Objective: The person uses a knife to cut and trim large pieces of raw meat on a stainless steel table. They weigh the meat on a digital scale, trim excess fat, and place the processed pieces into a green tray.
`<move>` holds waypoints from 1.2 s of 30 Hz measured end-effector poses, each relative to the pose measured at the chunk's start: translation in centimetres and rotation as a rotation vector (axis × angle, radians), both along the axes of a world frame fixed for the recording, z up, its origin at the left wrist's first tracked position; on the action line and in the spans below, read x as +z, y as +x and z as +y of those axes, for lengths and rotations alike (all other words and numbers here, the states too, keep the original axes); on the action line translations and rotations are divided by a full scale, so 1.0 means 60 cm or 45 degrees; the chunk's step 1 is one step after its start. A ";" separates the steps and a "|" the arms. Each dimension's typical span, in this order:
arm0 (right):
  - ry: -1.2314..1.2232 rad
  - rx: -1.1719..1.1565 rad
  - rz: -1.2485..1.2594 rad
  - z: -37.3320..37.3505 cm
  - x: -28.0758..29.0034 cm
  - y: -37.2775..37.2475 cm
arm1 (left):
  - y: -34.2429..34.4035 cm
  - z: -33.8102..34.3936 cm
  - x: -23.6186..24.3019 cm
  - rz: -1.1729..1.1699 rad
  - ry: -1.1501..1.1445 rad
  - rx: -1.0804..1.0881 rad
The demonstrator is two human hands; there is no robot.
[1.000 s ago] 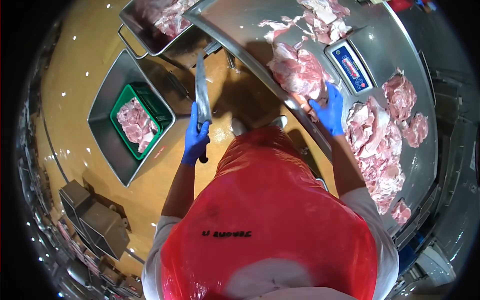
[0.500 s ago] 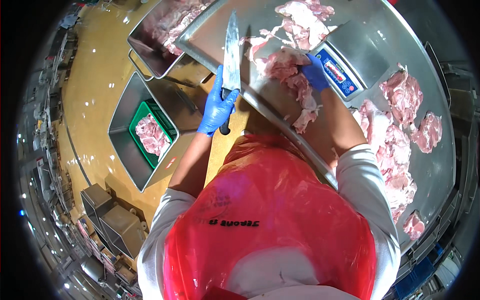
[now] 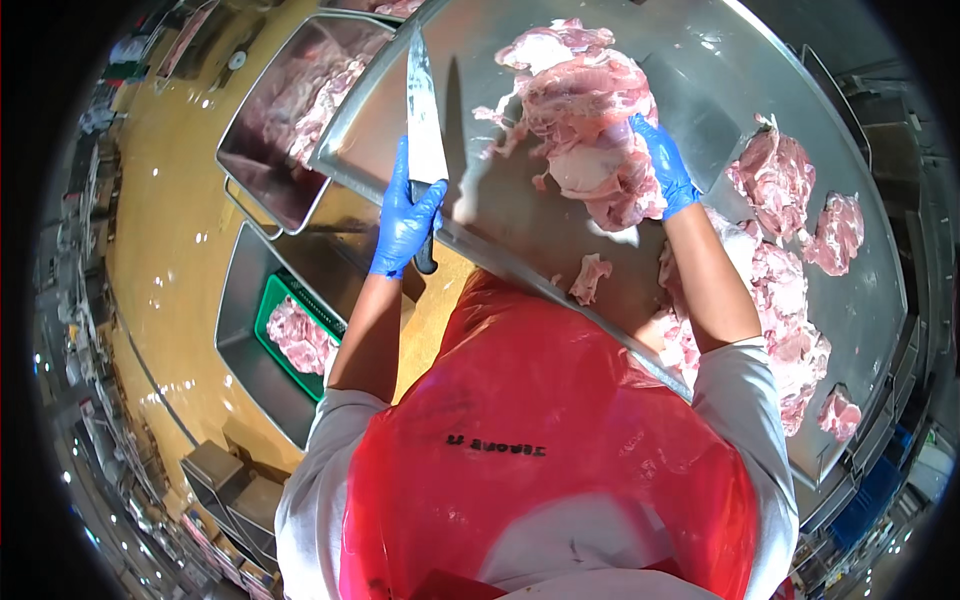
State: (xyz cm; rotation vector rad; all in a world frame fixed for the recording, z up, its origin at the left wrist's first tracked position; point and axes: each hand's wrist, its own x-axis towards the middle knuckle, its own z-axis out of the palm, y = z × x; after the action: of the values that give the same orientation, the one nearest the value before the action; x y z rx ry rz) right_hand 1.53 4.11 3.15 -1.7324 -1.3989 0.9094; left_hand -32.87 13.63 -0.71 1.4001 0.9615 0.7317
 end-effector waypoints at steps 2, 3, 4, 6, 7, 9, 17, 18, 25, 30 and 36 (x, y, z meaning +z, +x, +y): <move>-0.055 -0.087 0.258 0.013 0.003 -0.020 | 0.033 0.032 0.026 -0.010 -0.074 -0.043; -0.058 -0.145 0.491 0.023 -0.005 -0.028 | 0.046 0.055 0.024 0.000 -0.092 -0.082; -0.061 -0.204 0.718 0.034 -0.016 -0.038 | 0.054 0.075 0.020 0.017 -0.111 -0.112; -0.038 -0.237 1.323 0.066 -0.035 -0.077 | 0.076 0.101 0.015 0.142 -0.076 -0.149; -0.163 -0.353 1.508 0.083 -0.035 -0.099 | 0.084 0.118 0.000 0.067 -0.087 -0.223; -0.281 -0.330 1.483 0.114 -0.086 -0.107 | 0.101 0.145 -0.041 -0.069 -0.025 -0.256; -0.533 0.096 -0.251 0.241 -0.232 -0.064 | 0.108 0.286 -0.103 -0.034 -0.386 -0.256; -0.367 -0.086 -0.126 0.237 -0.242 -0.062 | 0.101 0.317 -0.109 0.034 -0.409 -0.308; 0.273 -0.362 -0.489 0.111 -0.254 -0.154 | 0.037 0.347 -0.079 0.245 0.117 -0.063; -0.183 -0.455 -0.270 0.099 -0.250 -0.176 | -0.018 0.177 -0.059 0.590 0.429 -0.414; 0.282 -0.491 -0.626 0.125 -0.251 -0.187 | -0.080 0.101 -0.092 0.851 0.566 -0.801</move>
State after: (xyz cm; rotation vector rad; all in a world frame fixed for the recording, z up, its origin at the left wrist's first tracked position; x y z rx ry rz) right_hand -9.68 11.62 -11.93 -2.0318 -1.3247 0.1144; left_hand -37.69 19.71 -6.23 2.2738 0.7886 -0.0273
